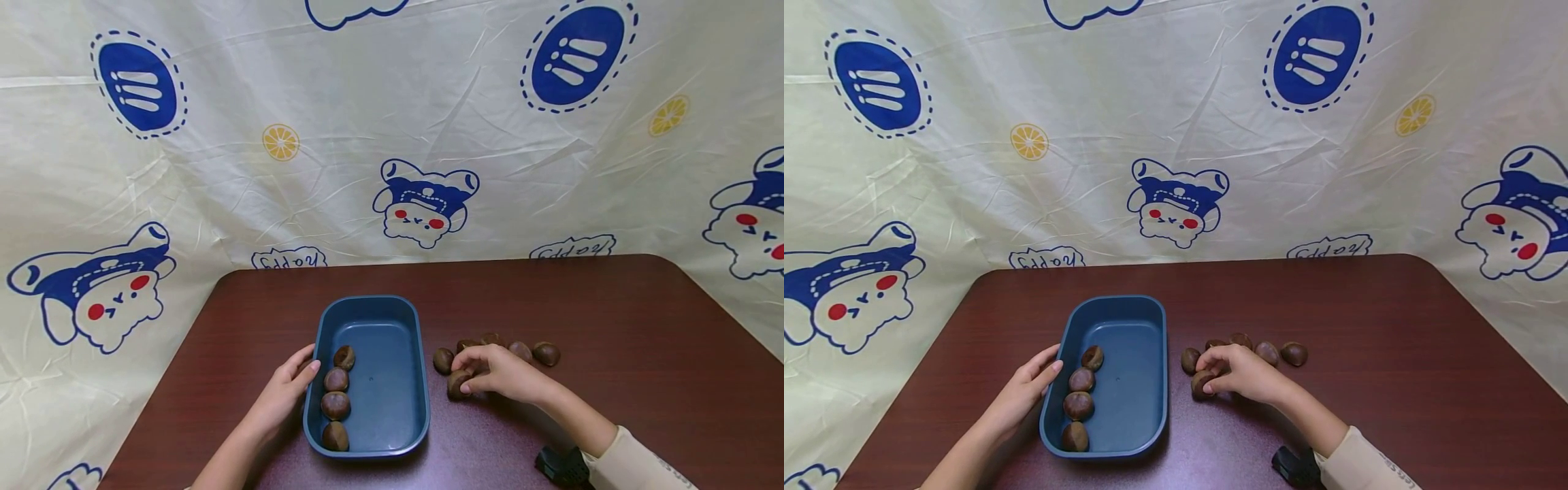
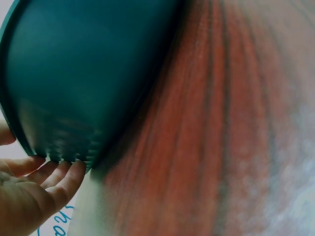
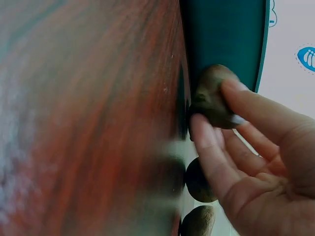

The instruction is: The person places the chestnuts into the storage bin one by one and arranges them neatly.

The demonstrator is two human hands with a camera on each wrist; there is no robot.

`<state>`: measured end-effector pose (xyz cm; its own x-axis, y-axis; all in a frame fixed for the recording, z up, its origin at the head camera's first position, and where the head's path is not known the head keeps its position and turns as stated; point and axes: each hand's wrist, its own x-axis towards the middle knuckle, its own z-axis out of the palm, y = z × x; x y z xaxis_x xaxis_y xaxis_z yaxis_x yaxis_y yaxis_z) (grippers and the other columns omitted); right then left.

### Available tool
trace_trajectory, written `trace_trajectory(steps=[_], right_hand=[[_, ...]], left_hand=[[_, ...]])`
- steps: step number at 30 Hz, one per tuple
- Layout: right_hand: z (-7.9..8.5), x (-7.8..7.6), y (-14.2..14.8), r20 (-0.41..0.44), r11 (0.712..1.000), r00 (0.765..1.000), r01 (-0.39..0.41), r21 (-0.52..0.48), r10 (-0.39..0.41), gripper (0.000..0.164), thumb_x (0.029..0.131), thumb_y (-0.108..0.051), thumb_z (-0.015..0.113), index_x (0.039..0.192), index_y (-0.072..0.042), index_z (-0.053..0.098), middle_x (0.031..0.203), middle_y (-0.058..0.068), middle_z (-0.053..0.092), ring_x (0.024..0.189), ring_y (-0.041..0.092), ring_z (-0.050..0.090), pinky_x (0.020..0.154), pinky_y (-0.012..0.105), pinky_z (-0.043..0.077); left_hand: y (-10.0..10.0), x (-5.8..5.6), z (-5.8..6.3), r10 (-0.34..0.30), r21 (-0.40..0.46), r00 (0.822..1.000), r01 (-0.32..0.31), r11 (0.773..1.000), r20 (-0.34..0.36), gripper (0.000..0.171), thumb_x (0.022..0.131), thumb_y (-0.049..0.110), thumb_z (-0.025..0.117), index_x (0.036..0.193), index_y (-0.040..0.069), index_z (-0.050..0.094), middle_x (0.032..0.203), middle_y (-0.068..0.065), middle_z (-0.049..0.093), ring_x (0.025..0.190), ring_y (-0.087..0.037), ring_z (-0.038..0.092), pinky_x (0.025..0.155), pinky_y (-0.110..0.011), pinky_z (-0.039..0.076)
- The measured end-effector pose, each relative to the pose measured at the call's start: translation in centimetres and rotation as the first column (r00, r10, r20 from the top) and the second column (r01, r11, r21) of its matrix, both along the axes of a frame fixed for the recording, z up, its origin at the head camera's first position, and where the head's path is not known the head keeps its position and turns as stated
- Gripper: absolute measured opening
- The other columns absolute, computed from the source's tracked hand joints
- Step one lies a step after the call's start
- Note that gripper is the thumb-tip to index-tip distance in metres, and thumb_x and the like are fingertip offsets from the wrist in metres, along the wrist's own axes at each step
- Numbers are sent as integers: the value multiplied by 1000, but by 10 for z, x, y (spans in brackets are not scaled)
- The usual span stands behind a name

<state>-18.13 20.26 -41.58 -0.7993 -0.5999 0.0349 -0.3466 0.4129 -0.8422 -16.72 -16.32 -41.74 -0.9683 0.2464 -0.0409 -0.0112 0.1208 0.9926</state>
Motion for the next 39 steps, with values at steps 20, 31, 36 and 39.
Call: trace_trajectory(steps=[20, 31, 36, 39], right_hand=[[39, -8, -30, 17, 975, 990, 144, -170, -143, 24, 82, -10, 65, 104, -6, 59, 94, 7, 62, 86, 23, 57, 73, 29, 46], [44, -32, -64, 6, 967, 993, 116, -228, -118, 29, 81, -17, 67, 107, -5, 60, 97, 6, 62, 88, 21, 58, 74, 32, 49], [47, -44, -84, -46, 976, 992, 109, -186, -119, 27, 81, -17, 67, 106, -8, 61, 94, 3, 62, 87, 20, 57, 73, 33, 48], [47, -51, -95, -77, 981, 991, 99, -167, -113, 26, 82, -16, 67, 105, -8, 61, 93, 2, 61, 87, 19, 56, 73, 34, 47]], left_hand=[[-1, 0, -2, 4, 17, 1000, -4, 1000, -9, 45, 94, 16, 48, 133, -2, 36, 126, -23, 47, 113, -31, 46, 89, -43, 40], [-1, -1, -2, 5, 14, 1000, -4, 1000, -6, 45, 93, 17, 48, 133, -1, 36, 126, -22, 46, 113, -31, 46, 89, -43, 40], [-1, -1, -2, 7, 11, 1000, -7, 1000, -3, 45, 94, 17, 48, 133, -2, 36, 126, -23, 46, 112, -31, 46, 89, -44, 40], [-1, -1, -2, 3, 11, 1000, -3, 1000, 0, 46, 94, 17, 48, 133, -2, 35, 126, -24, 46, 113, -32, 45, 89, -44, 39]])
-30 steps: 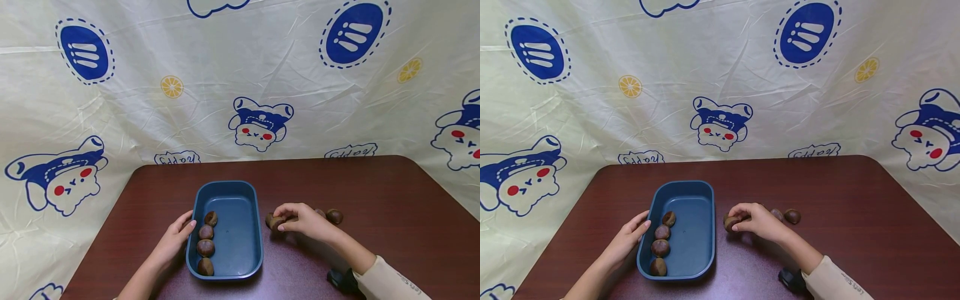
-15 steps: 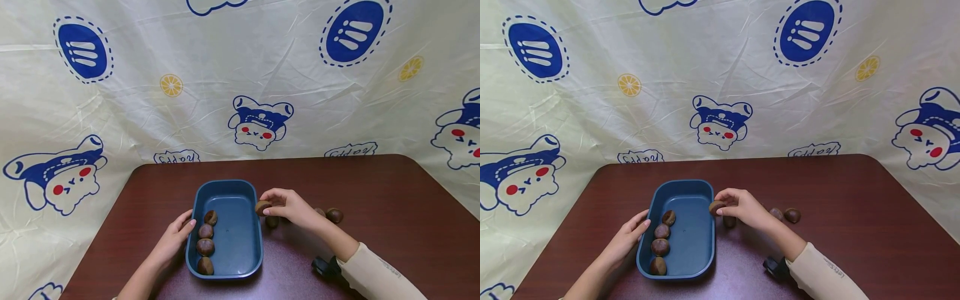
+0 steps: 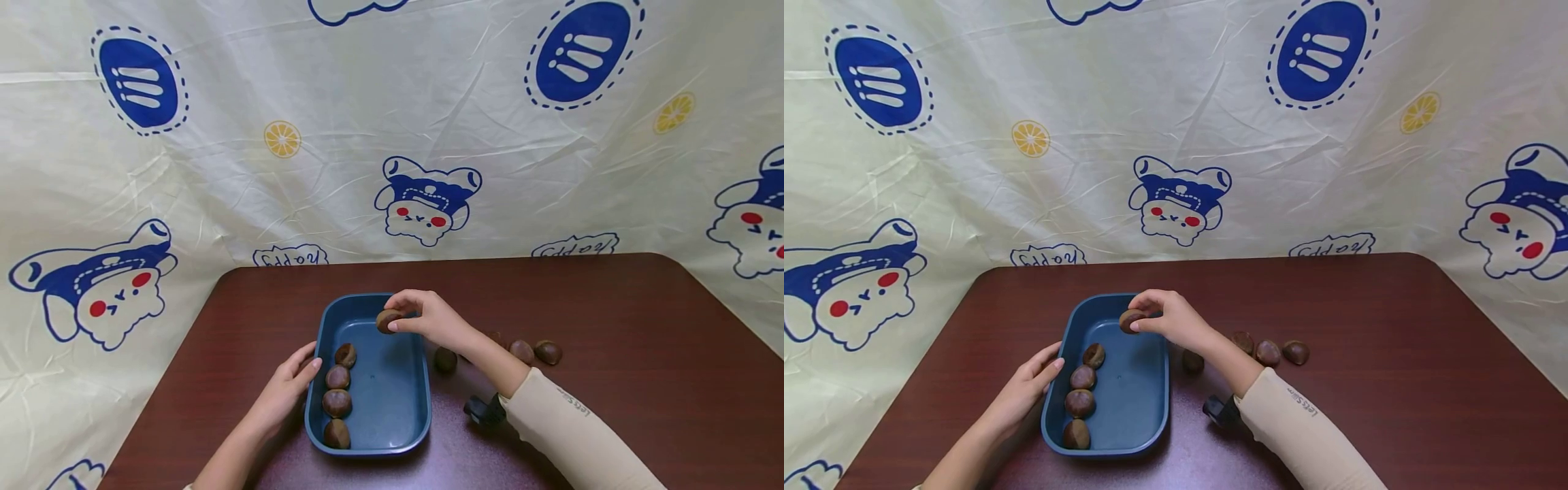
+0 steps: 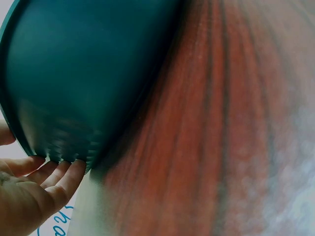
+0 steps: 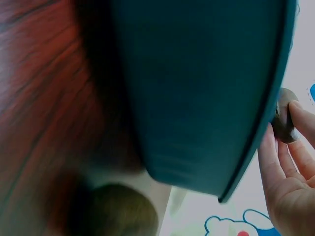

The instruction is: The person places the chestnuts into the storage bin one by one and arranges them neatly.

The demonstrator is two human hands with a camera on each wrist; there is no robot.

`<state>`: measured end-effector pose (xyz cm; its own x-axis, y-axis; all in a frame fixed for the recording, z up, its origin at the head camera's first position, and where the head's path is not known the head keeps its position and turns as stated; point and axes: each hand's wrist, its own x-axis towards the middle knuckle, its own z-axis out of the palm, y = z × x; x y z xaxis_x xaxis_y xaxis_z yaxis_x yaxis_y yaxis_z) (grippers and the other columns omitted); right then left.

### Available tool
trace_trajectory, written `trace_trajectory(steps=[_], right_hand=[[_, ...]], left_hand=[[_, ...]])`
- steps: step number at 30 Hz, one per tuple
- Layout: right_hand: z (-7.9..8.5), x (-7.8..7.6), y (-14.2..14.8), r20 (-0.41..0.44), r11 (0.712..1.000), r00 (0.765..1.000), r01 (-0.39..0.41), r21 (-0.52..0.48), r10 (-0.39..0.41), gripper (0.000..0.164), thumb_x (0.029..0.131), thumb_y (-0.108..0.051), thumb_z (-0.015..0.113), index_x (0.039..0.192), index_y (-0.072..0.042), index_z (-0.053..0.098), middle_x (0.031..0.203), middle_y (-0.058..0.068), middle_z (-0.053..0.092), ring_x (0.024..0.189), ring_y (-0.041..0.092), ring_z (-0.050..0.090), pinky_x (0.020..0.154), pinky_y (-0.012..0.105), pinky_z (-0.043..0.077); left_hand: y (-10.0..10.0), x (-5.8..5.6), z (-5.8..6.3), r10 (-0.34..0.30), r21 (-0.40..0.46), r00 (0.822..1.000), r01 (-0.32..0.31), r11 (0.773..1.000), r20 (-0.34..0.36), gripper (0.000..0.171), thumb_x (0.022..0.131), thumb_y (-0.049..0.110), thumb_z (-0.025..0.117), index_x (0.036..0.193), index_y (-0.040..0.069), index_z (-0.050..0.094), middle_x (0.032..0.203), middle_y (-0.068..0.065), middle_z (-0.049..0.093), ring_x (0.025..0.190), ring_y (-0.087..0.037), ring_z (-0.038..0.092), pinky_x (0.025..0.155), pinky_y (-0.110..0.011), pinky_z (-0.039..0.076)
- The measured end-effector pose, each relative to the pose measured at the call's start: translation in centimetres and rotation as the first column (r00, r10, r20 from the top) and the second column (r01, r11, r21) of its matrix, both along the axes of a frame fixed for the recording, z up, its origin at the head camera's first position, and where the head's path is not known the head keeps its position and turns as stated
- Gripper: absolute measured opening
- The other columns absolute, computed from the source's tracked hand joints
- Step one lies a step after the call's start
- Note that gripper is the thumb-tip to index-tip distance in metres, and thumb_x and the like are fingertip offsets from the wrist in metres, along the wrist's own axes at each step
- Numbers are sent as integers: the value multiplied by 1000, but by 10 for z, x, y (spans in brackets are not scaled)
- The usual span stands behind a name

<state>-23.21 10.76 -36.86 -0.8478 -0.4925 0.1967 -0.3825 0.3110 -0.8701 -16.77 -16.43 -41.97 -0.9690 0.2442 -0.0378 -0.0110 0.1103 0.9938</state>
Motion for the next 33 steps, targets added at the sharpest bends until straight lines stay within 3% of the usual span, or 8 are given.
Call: trace_trajectory(steps=[12, 22, 33], right_hand=[[-12, -15, -40, 12, 999, 999, 30, 31, -31, 24, 81, -10, 66, 105, -5, 62, 93, 1, 61, 86, 17, 57, 73, 29, 49], [-25, -26, -63, 120, 999, 992, 46, -4, -46, 21, 81, -8, 66, 102, -4, 63, 91, 3, 63, 85, 16, 58, 73, 28, 49], [-32, -29, -71, 270, 999, 962, 50, 4, -49, 16, 82, -1, 63, 98, -1, 63, 85, 7, 62, 76, 17, 59, 70, 30, 50]], left_hand=[[0, -1, 0, -18, -3, 1000, 18, 1000, 6, 47, 94, 18, 48, 134, -2, 33, 127, -25, 44, 113, -33, 45, 90, -43, 40], [0, 0, 1, -23, 3, 1000, 23, 1000, 11, 47, 94, 18, 47, 134, -2, 33, 126, -25, 45, 113, -33, 45, 89, -42, 40], [-1, -1, 1, -22, 1, 1000, 22, 1000, 11, 47, 94, 18, 46, 134, -2, 33, 125, -25, 46, 111, -32, 46, 88, -40, 42]])
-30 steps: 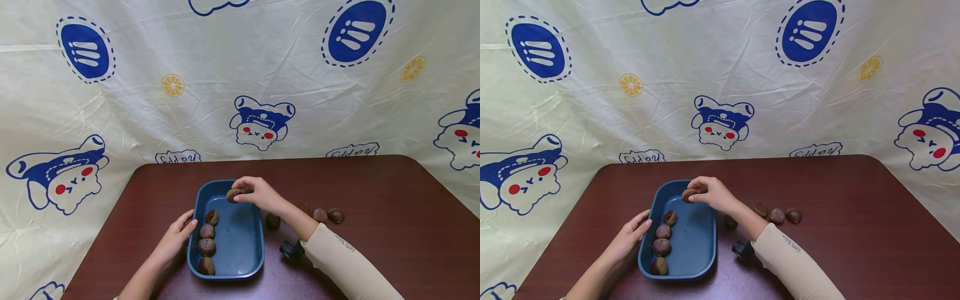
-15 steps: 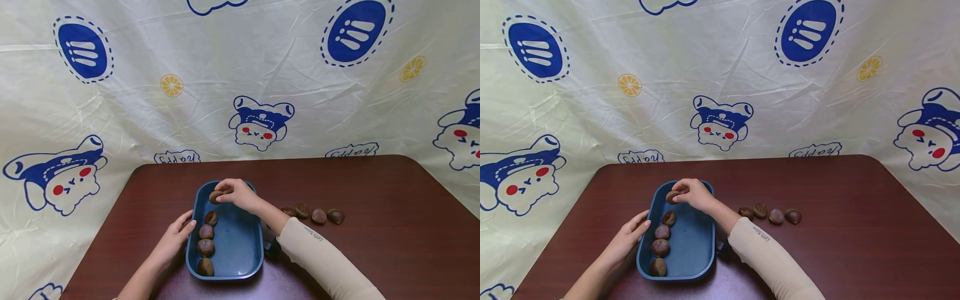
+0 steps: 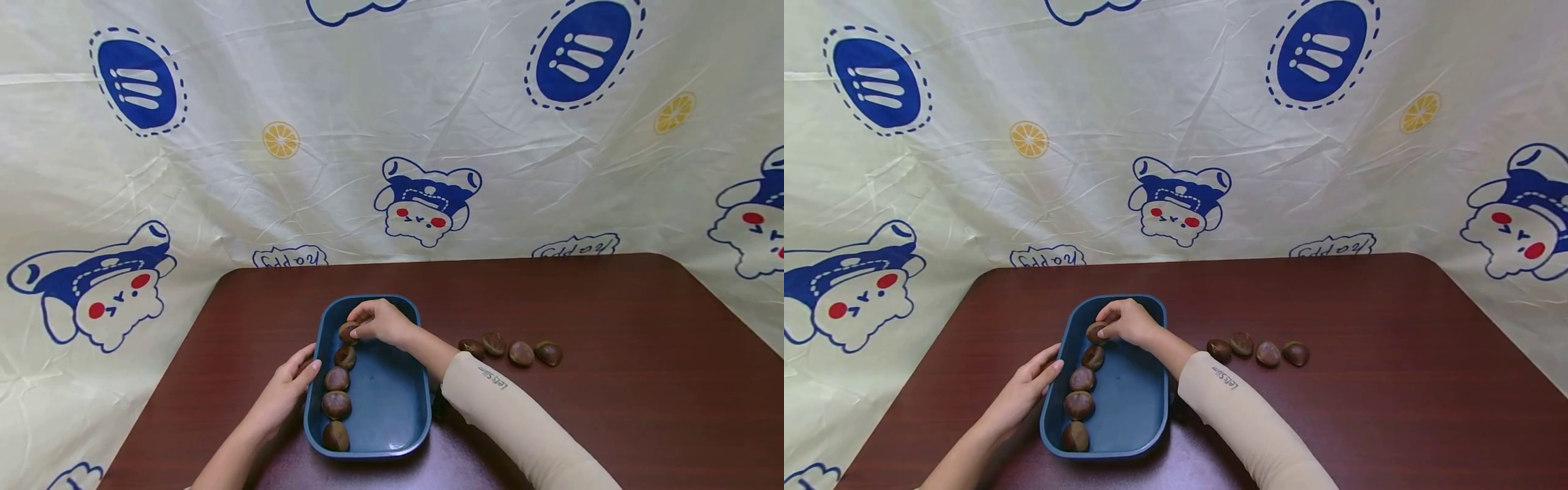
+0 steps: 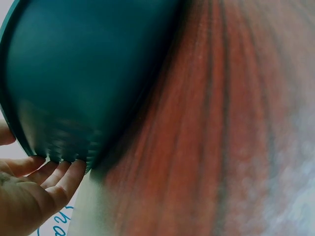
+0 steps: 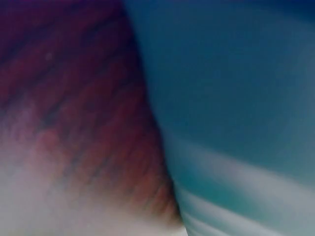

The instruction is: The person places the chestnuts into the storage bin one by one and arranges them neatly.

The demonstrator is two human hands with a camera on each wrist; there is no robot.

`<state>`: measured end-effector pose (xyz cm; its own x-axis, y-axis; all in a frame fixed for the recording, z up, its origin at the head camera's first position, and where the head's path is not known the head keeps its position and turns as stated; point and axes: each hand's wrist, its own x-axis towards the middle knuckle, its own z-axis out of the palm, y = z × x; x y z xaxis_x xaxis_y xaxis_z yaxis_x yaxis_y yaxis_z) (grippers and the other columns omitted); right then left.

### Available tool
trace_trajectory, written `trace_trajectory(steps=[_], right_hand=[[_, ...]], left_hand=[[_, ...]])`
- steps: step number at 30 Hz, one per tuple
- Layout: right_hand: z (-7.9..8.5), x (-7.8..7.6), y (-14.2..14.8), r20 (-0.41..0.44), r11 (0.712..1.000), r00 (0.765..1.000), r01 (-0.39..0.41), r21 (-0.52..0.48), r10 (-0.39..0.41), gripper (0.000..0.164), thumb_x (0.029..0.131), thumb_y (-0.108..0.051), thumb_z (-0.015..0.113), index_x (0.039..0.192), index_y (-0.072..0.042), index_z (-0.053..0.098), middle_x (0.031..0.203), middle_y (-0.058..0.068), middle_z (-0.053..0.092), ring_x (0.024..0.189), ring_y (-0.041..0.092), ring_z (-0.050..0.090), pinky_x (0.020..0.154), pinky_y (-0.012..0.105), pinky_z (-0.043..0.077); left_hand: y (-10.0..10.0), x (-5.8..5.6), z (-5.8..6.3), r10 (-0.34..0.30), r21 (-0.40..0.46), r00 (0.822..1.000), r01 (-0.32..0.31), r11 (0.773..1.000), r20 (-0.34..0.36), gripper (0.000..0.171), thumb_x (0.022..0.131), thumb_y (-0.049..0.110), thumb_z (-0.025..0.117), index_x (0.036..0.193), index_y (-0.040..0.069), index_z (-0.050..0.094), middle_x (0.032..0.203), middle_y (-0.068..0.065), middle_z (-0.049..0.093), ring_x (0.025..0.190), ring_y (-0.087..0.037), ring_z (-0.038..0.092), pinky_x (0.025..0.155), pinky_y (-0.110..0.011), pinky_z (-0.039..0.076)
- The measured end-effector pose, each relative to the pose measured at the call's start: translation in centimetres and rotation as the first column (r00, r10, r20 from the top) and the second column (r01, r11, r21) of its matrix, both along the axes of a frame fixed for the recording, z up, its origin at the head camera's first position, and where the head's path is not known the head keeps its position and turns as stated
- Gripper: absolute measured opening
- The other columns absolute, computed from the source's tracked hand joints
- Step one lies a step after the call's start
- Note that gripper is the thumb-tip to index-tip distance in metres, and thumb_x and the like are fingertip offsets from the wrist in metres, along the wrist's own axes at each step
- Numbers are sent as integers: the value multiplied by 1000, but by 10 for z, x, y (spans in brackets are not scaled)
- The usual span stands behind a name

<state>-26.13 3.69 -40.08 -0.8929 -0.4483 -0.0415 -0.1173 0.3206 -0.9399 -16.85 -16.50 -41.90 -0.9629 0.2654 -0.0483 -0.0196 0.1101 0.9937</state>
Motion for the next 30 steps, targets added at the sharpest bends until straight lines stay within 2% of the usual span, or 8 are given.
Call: trace_trajectory(steps=[3, 7, 15, 20, 25, 30], right_hand=[[-1, 0, 0, 47, 1000, 999, -3, 4, 3, 16, 82, 1, 61, 98, 0, 63, 85, 8, 61, 76, 18, 60, 71, 31, 50], [1, 2, -1, 64, 1000, 998, -3, 22, 2, 18, 83, 3, 59, 101, 2, 62, 89, 10, 60, 79, 20, 61, 72, 32, 50], [-1, 0, -1, 28, 989, 999, -30, 142, 27, 28, 84, 3, 58, 112, 1, 59, 99, 11, 59, 86, 20, 58, 73, 31, 49], [-1, 1, -1, 32, 986, 998, -59, 159, 55, 34, 83, 3, 59, 118, 2, 55, 104, 14, 58, 89, 22, 58, 75, 31, 48], [-1, 1, 1, 15, 990, 998, -57, 133, 55, 33, 86, 1, 57, 119, 2, 55, 109, 14, 58, 93, 23, 57, 78, 33, 47], [1, 1, 4, 34, 999, 999, -33, 38, 31, 32, 88, -1, 54, 119, 2, 54, 112, 15, 57, 99, 24, 56, 82, 35, 46]], left_hand=[[1, 0, 0, 0, -4, 1000, 0, 1000, 3, 47, 94, 19, 47, 134, -3, 33, 126, -25, 45, 112, -33, 45, 89, -42, 41], [1, 1, 0, 6, -2, 1000, -6, 1000, 3, 47, 94, 18, 47, 134, -3, 33, 127, -25, 44, 113, -33, 44, 89, -43, 40], [0, 1, 1, 12, -1, 1000, -12, 1000, -3, 47, 94, 17, 47, 134, -3, 33, 126, -25, 45, 113, -33, 45, 89, -43, 40], [0, 1, 1, 2, -1, 1000, -2, 1000, -6, 47, 94, 18, 47, 134, -3, 33, 127, -25, 44, 114, -33, 44, 90, -44, 39], [0, 1, 0, 6, -9, 1000, -6, 1000, -2, 47, 94, 18, 47, 134, -2, 33, 126, -25, 45, 113, -33, 45, 90, -43, 39], [0, 0, 0, 4, -7, 1000, -4, 1000, -3, 47, 94, 19, 47, 134, -2, 33, 126, -25, 45, 113, -33, 45, 90, -43, 39]])
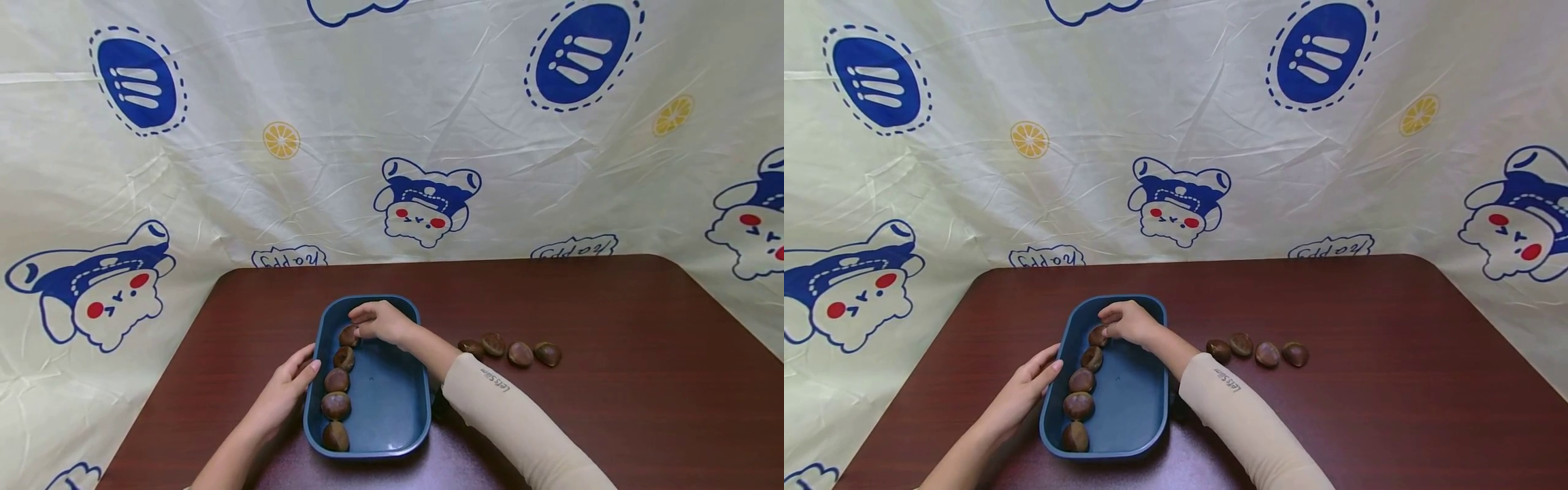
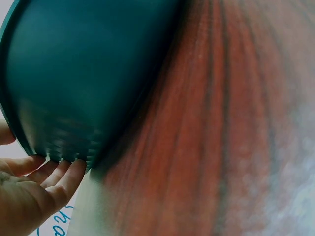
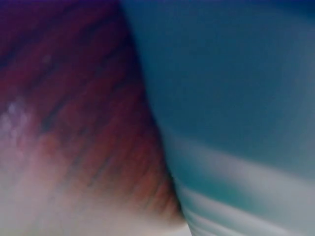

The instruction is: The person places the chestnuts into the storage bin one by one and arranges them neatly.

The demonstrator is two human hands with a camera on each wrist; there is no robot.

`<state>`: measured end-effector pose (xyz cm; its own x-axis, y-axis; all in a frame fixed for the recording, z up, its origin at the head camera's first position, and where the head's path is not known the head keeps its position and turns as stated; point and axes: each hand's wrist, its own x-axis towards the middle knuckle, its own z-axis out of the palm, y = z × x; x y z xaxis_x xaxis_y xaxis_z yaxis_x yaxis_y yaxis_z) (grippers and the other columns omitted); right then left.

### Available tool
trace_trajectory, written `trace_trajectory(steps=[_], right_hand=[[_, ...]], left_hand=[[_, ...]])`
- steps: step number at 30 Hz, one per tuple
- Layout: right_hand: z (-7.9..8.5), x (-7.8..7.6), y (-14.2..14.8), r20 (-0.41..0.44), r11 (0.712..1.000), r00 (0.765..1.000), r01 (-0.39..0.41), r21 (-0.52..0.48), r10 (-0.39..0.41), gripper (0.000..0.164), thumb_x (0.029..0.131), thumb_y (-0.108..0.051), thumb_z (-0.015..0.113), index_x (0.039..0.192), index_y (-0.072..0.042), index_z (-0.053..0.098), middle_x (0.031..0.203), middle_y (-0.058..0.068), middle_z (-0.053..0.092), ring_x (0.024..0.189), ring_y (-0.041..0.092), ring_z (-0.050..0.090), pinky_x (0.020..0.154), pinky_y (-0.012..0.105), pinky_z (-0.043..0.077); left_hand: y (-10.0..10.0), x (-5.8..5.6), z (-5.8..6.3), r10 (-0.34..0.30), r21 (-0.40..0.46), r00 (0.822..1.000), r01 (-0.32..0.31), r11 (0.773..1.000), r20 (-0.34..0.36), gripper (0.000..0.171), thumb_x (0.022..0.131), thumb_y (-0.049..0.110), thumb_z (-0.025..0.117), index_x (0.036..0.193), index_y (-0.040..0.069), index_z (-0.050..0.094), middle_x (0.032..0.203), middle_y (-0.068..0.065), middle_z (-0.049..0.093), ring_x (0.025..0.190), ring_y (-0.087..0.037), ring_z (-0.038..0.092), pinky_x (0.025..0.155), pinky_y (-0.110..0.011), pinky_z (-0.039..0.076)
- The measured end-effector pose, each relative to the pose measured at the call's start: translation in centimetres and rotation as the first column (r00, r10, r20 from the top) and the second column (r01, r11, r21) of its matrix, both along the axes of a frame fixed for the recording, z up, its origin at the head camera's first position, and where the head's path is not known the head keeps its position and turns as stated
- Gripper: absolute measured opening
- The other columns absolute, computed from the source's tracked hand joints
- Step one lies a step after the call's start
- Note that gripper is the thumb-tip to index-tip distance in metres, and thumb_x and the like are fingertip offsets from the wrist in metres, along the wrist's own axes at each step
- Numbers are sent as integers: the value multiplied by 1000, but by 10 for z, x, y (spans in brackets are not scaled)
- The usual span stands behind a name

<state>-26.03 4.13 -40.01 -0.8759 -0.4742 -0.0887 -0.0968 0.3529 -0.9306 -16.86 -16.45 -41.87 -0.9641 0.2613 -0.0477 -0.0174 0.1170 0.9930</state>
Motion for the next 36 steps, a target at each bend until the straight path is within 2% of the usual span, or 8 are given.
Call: trace_trajectory(steps=[9, 14, 20, 30, 36], right_hand=[[7, 1, 8, 18, 989, 1000, -8, -151, 10, 34, 88, -3, 55, 122, 2, 52, 118, 20, 54, 101, 24, 55, 83, 33, 45], [12, 2, 18, -17, 977, 999, -45, -208, 42, 37, 87, -7, 58, 123, 3, 50, 120, 22, 53, 104, 25, 55, 85, 34, 44], [22, 6, 40, -36, 971, 998, -53, -235, 46, 43, 86, -15, 61, 124, 1, 49, 121, 20, 52, 106, 24, 54, 86, 35, 43], [33, 18, 89, -65, 973, 998, -7, -230, -9, 43, 85, -18, 63, 123, -3, 51, 122, 21, 51, 112, 35, 48, 88, 38, 42], [33, 33, 127, -65, 981, 996, 41, -190, -54, 42, 85, -19, 62, 123, -7, 51, 120, 14, 54, 109, 27, 52, 89, 44, 40]], left_hand=[[-1, 1, 0, -13, 2, 1000, 13, 1000, -1, 47, 94, 18, 47, 134, -3, 32, 126, -25, 45, 112, -32, 45, 89, -41, 40], [-1, 1, 0, -12, 12, 1000, 12, 1000, 1, 47, 94, 18, 47, 134, -3, 32, 127, -25, 44, 113, -32, 44, 91, -42, 39], [-1, 1, 0, -13, 5, 1000, 13, 1000, 0, 48, 94, 19, 48, 134, -2, 32, 127, -25, 44, 114, -32, 45, 91, -42, 39], [-3, -1, -2, -1, 5, 1000, 1, 1000, 1, 47, 94, 19, 48, 134, -1, 35, 124, -23, 47, 111, -32, 47, 89, -39, 41], [-2, -1, -2, -21, 9, 1000, 21, 1000, -4, 47, 94, 19, 47, 134, -2, 33, 125, -25, 46, 111, -33, 46, 88, -40, 41]])
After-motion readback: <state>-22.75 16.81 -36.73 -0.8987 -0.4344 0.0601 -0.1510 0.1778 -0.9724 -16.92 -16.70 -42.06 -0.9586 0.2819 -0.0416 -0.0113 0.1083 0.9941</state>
